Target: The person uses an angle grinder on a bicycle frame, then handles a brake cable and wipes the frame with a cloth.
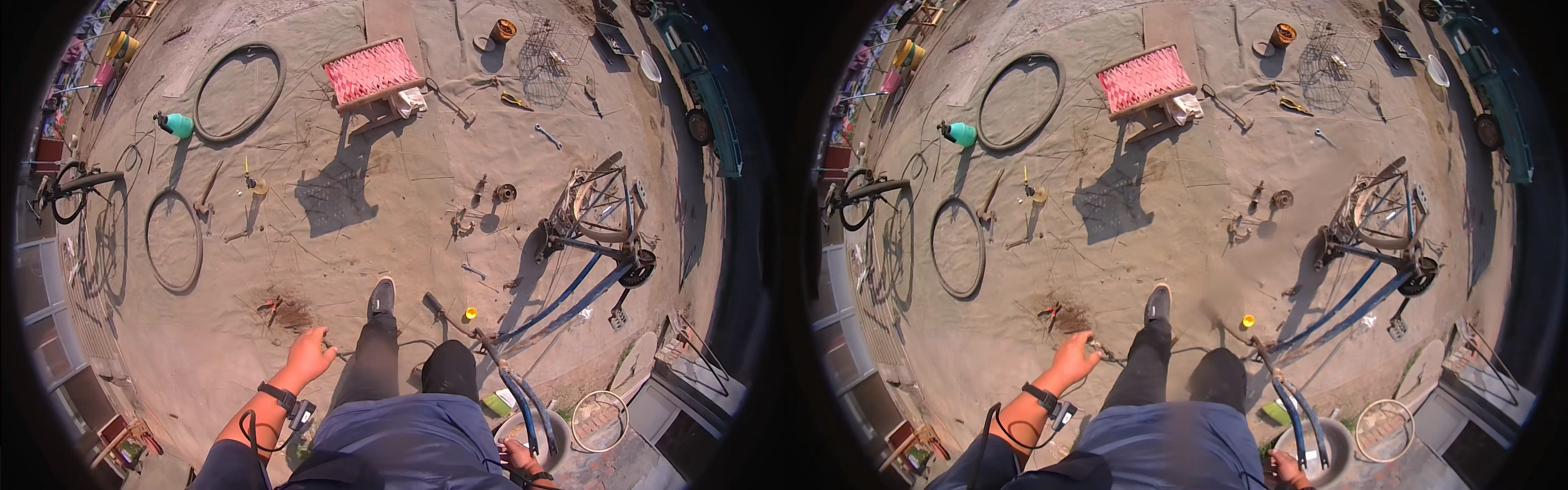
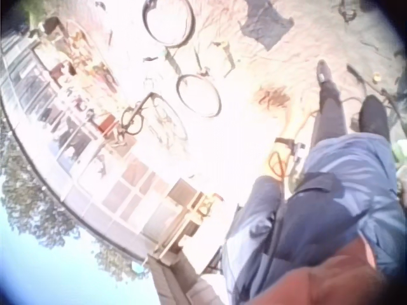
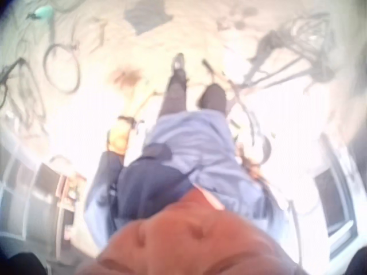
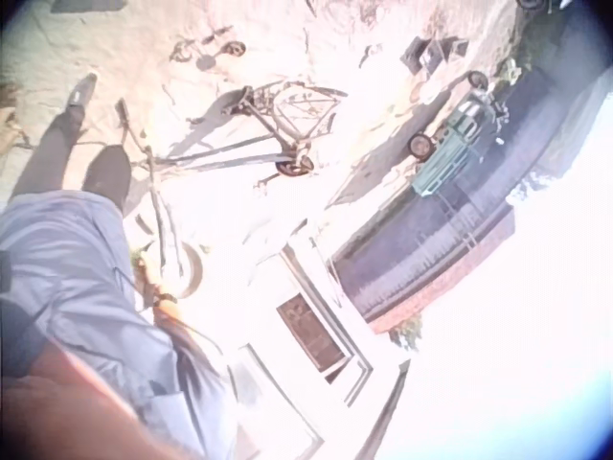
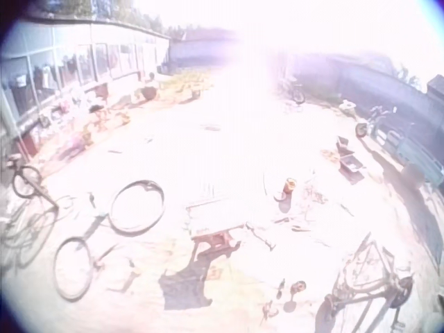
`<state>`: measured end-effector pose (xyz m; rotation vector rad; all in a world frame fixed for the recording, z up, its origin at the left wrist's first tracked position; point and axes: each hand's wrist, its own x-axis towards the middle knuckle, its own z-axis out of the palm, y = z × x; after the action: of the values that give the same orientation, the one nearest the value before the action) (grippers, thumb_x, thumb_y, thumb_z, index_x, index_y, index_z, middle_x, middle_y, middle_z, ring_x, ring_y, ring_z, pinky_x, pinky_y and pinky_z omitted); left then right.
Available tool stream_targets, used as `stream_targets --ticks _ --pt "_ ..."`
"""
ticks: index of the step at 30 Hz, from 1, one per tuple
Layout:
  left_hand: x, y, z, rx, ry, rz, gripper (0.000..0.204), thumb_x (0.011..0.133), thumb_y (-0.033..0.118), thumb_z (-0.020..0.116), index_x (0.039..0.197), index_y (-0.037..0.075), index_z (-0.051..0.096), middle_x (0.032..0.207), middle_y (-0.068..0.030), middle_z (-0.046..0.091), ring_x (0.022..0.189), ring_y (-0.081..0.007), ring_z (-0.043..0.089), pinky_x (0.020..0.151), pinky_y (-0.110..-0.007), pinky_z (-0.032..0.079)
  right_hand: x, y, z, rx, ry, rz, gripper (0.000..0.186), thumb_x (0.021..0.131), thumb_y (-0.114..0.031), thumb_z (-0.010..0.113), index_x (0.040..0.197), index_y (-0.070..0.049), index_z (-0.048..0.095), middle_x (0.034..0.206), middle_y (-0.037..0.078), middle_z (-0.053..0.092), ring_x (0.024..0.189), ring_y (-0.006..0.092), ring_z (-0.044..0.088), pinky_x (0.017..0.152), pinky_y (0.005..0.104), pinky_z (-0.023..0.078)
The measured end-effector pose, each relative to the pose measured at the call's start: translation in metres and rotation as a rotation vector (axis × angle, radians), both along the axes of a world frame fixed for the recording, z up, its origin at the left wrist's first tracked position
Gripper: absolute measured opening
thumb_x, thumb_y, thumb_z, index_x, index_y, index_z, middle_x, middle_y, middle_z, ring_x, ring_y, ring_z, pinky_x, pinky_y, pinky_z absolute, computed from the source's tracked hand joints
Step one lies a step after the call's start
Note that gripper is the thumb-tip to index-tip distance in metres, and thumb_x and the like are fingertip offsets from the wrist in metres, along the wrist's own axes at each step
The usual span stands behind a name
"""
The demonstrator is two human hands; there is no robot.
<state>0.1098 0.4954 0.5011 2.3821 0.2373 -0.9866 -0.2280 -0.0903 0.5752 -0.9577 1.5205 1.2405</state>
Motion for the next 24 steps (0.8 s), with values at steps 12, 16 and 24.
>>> stream_targets --ticks 12,16,24 --pt "0.042 0.022 0.072 0.064 0.056 0.267 0.057 0.089 0.034 0.074 0.136 0.004 0.059 0.129 -0.021 0.068 0.121 -0.038 0.064 0.102 -0.047 0.052 0.206 0.035 -0.022 0.118 -0.06 0.391 0.033 0.104 -0.043 0.062 0.124 -0.017 0.063 0.107 0.006 0.067 0.093 0.0239 0.069 0.075 0.0461 0.058" --pt "0.078 0.026 0.072 0.032 0.016 0.434 0.057 0.09 0.031 0.074 0.137 0.004 0.059 0.128 -0.0201 0.069 0.12 -0.0364 0.066 0.101 -0.045 0.052 0.323 0.024 -0.042 0.038 -0.186 0.409 0.031 0.102 -0.043 0.066 0.12 -0.018 0.065 0.103 0.004 0.067 0.089 0.0223 0.07 0.072 0.0453 0.058" --pt "0.136 0.08 0.084 0.031 0.015 0.716 0.059 0.09 0.028 0.074 0.139 0.001 0.057 0.128 -0.019 0.07 0.116 -0.0322 0.069 0.099 -0.043 0.055 0.623 0.076 -0.021 -0.051 -0.57 0.311 0.034 0.102 -0.039 0.068 0.122 -0.014 0.059 0.109 0.005 0.07 0.101 0.026 0.072 0.084 0.0463 0.061"
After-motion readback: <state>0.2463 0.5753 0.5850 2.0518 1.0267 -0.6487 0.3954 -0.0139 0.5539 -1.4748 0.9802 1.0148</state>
